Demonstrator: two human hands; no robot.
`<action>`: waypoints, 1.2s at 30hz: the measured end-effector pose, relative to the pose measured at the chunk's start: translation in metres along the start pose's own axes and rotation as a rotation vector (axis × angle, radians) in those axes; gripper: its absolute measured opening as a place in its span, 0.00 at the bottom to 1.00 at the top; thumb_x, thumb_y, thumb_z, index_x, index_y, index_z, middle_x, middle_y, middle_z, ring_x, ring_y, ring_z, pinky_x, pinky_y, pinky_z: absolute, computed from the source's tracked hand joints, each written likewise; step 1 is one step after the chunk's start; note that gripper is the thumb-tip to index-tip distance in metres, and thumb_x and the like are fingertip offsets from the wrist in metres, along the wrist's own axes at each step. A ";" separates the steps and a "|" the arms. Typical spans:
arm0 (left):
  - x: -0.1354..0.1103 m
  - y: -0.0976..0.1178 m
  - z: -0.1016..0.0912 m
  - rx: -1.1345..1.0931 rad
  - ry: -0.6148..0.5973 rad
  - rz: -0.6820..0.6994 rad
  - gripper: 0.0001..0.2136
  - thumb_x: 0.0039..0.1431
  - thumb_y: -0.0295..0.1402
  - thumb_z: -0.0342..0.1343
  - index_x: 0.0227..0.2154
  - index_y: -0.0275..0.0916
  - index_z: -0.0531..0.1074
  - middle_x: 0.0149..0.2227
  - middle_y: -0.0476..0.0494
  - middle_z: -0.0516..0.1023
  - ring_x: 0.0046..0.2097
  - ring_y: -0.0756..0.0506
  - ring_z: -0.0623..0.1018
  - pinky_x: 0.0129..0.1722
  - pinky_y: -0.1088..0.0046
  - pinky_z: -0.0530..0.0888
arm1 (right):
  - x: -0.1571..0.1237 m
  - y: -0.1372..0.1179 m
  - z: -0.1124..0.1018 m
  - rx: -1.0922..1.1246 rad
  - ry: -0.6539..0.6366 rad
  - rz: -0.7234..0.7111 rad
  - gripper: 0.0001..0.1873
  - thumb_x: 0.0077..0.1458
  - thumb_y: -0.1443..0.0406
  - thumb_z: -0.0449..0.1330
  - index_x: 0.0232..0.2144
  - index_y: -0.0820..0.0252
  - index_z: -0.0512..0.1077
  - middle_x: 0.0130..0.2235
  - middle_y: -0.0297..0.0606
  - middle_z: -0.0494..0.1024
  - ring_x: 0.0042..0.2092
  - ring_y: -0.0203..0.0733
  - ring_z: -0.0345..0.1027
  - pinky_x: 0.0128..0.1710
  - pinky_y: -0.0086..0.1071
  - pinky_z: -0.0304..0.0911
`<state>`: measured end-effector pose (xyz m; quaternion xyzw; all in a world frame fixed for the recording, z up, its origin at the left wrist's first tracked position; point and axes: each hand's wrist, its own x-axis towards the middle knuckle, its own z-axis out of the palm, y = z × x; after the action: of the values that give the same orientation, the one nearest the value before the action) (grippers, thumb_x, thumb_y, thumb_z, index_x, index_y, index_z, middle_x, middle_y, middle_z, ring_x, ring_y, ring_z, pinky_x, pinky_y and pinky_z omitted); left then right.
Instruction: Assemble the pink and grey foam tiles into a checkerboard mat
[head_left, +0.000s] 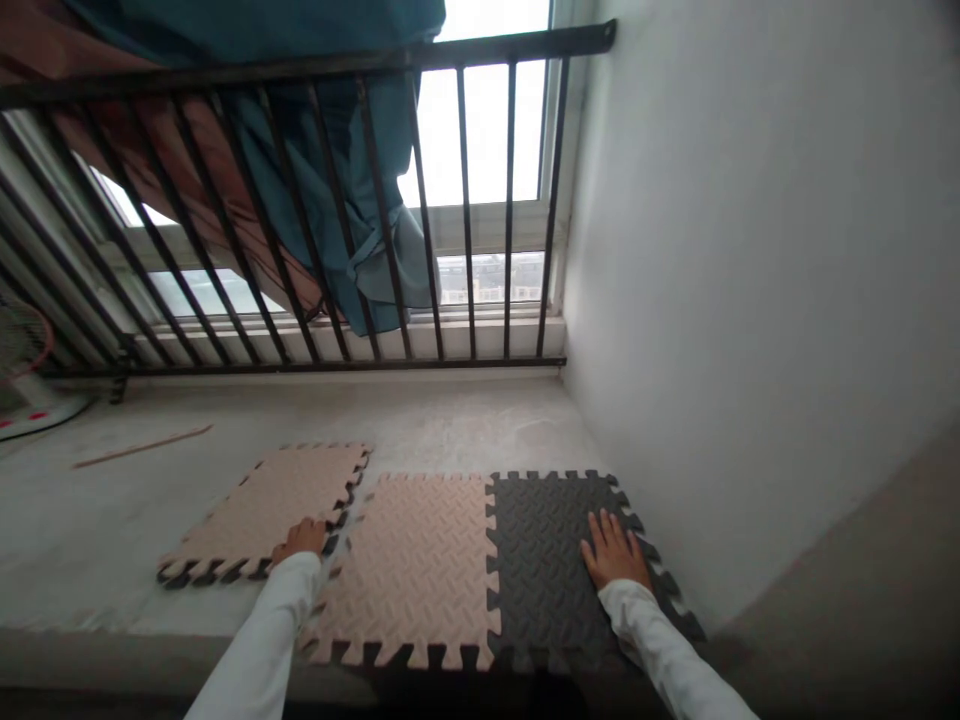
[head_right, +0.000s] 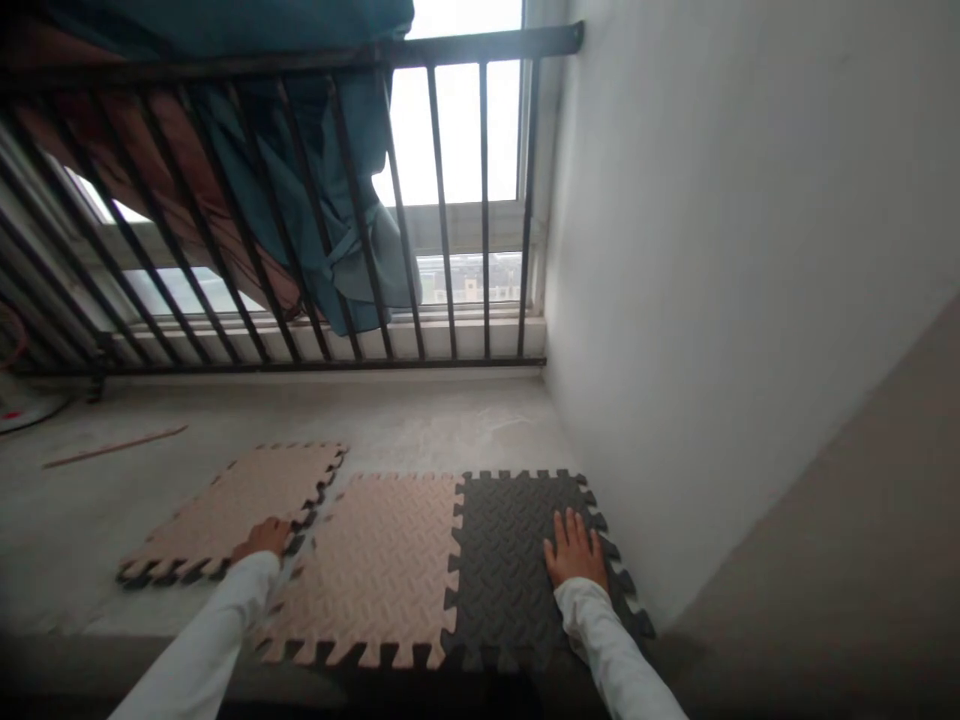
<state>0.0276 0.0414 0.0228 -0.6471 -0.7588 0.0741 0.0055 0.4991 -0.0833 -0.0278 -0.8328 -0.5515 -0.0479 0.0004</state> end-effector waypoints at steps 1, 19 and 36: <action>0.001 0.002 0.000 -0.013 0.032 0.001 0.16 0.56 0.26 0.35 0.41 0.42 0.65 0.49 0.40 0.65 0.50 0.44 0.65 0.41 0.64 0.65 | 0.000 -0.001 -0.001 0.009 -0.007 0.004 0.28 0.52 0.59 0.42 0.56 0.61 0.52 0.59 0.42 0.51 0.59 0.43 0.43 0.56 0.44 0.39; -0.083 0.299 -0.062 -0.738 0.149 0.758 0.27 0.54 0.34 0.40 0.57 0.34 0.45 0.58 0.41 0.54 0.57 0.49 0.57 0.56 0.69 0.56 | -0.001 0.002 0.002 0.050 -0.019 0.012 0.29 0.53 0.56 0.41 0.54 0.63 0.55 0.59 0.42 0.52 0.59 0.42 0.42 0.57 0.43 0.39; -0.081 0.162 0.036 -0.158 0.130 0.165 0.23 0.55 0.37 0.39 0.54 0.40 0.55 0.59 0.44 0.52 0.59 0.44 0.53 0.56 0.57 0.51 | 0.006 -0.023 0.039 0.031 0.253 0.055 0.29 0.50 0.51 0.43 0.53 0.56 0.58 0.58 0.50 0.53 0.57 0.55 0.47 0.48 0.54 0.49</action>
<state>0.1964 -0.0174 -0.0247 -0.7091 -0.7045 -0.0276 -0.0024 0.4839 -0.0668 -0.0678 -0.8348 -0.5246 -0.1440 0.0841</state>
